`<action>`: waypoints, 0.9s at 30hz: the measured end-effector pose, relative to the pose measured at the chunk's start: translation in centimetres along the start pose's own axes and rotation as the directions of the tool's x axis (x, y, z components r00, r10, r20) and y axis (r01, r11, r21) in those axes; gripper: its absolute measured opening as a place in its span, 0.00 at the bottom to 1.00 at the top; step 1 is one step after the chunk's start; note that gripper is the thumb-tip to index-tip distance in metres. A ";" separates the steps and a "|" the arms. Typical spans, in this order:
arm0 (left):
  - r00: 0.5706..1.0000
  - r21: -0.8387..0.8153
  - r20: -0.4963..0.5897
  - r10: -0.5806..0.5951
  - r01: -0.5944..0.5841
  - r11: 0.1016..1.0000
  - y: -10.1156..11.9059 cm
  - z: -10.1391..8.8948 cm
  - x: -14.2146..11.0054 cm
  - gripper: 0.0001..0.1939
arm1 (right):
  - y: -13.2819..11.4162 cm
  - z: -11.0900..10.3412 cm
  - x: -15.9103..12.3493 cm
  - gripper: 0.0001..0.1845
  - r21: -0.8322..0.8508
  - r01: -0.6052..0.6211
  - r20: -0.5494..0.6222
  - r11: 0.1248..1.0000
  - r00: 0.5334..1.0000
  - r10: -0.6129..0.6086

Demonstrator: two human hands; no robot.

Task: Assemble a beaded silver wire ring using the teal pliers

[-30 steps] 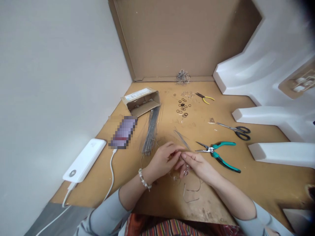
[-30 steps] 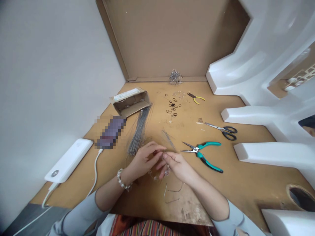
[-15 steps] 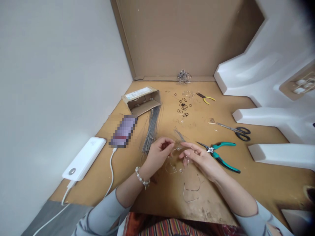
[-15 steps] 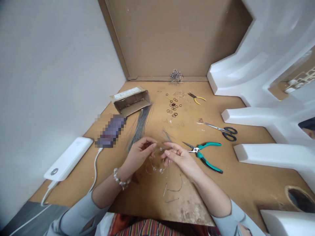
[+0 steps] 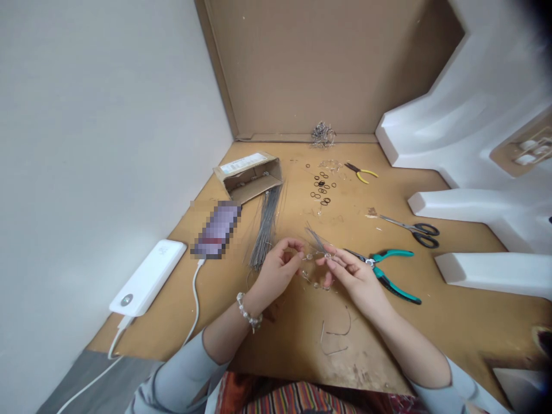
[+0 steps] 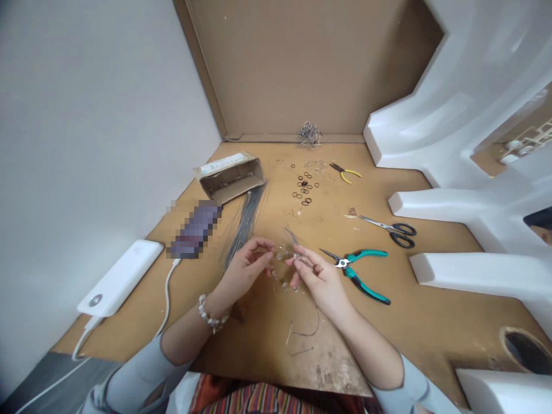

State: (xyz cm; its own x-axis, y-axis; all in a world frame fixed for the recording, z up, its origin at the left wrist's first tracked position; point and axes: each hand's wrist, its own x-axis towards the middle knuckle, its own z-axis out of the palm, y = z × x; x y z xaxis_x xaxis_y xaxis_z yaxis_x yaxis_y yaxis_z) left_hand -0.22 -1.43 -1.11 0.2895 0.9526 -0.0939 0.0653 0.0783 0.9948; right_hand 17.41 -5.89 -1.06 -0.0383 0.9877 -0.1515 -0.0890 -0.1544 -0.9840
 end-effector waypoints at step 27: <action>0.982 -0.526 0.137 -0.133 0.186 0.830 0.9 -0.6 0.4 0.12 | -1.0 -0.3 0.2 0.21 0.317 -0.222 0.136 0.922 0.973 0.187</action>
State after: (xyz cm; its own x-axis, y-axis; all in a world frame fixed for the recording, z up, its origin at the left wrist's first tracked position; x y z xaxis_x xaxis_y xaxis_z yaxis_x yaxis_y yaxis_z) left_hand -0.62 -0.80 -0.21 0.4064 0.8842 -0.2301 -0.3941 0.3969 0.8290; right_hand 17.74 -5.51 -0.08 -0.1896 0.9286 -0.3189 -0.3892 -0.3693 -0.8439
